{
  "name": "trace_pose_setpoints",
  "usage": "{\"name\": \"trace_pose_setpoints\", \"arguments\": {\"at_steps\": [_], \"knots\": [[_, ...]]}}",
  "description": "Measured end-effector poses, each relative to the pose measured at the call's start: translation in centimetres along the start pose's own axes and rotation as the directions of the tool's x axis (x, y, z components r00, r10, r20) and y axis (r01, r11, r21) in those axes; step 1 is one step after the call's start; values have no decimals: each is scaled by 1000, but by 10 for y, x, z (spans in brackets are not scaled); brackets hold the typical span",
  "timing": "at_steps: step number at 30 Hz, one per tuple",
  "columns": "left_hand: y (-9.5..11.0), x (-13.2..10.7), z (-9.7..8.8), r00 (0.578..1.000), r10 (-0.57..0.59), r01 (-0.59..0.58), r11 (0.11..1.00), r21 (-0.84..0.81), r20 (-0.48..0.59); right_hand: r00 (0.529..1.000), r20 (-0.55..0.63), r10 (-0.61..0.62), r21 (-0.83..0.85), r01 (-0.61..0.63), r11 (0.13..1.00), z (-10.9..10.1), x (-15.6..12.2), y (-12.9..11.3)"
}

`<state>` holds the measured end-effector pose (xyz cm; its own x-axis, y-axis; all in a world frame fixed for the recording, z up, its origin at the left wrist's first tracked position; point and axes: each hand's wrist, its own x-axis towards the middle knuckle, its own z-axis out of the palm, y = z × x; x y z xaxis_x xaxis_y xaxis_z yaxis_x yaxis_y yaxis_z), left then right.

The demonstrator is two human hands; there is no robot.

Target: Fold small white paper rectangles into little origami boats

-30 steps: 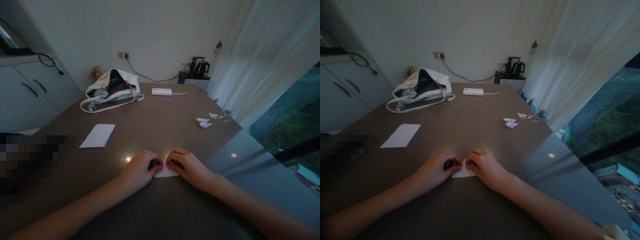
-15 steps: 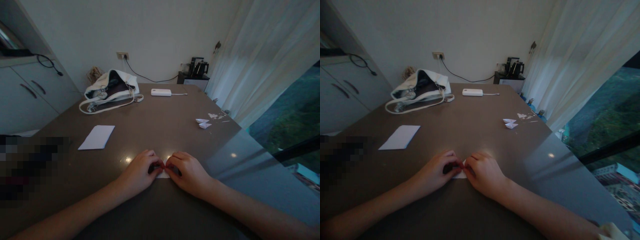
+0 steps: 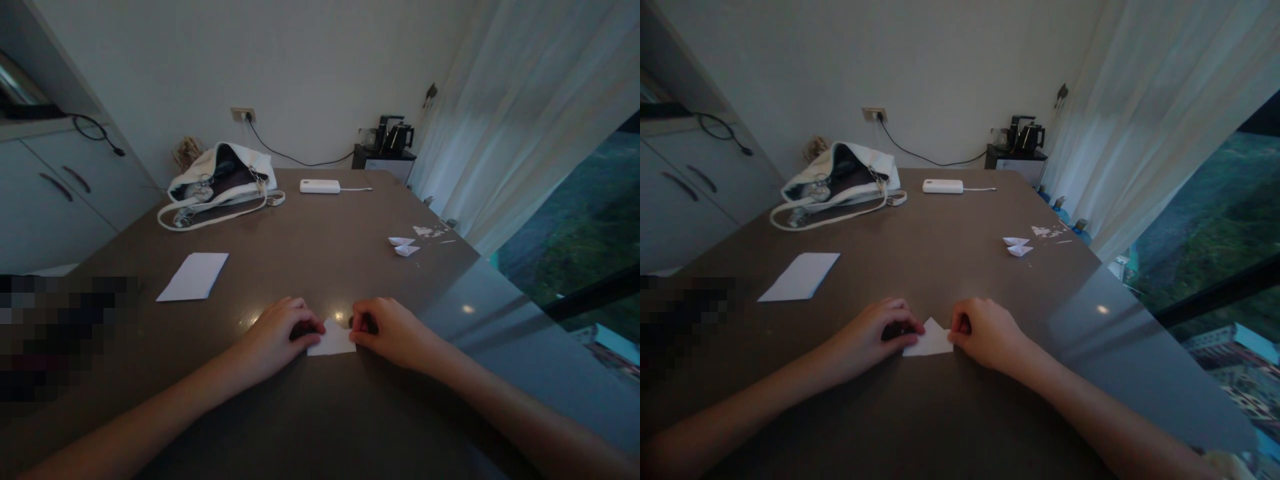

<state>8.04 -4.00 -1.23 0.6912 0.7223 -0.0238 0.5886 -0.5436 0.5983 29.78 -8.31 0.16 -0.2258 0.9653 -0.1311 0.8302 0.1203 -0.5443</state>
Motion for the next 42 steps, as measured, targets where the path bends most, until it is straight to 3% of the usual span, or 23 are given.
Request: {"name": "trace_pose_setpoints", "arguments": {"at_steps": [8,13,18,25,35,42], "knots": [[6,-5,-17,995,1,3,999,-33,97,998,54,-25,36,23,999,-6,2,7],[8,-6,-12,998,-45,48,996,-76,36,996,44,-73,70,70,995,-6,2,9],[11,-7,0,997,-35,35,999,5,-62,992,47,-115,99,110,989,-7,1,6],[10,-7,4,995,-45,44,999,-9,-93,970,101,-222,154,205,967,-16,-3,1],[13,-7,1,996,-6,-3,994,-113,-83,981,-22,-193,89,195,977,-2,-3,-6],[13,-7,3,995,-28,7,976,-218,-93,991,-20,-135,269,136,953,4,1,-2]]}}
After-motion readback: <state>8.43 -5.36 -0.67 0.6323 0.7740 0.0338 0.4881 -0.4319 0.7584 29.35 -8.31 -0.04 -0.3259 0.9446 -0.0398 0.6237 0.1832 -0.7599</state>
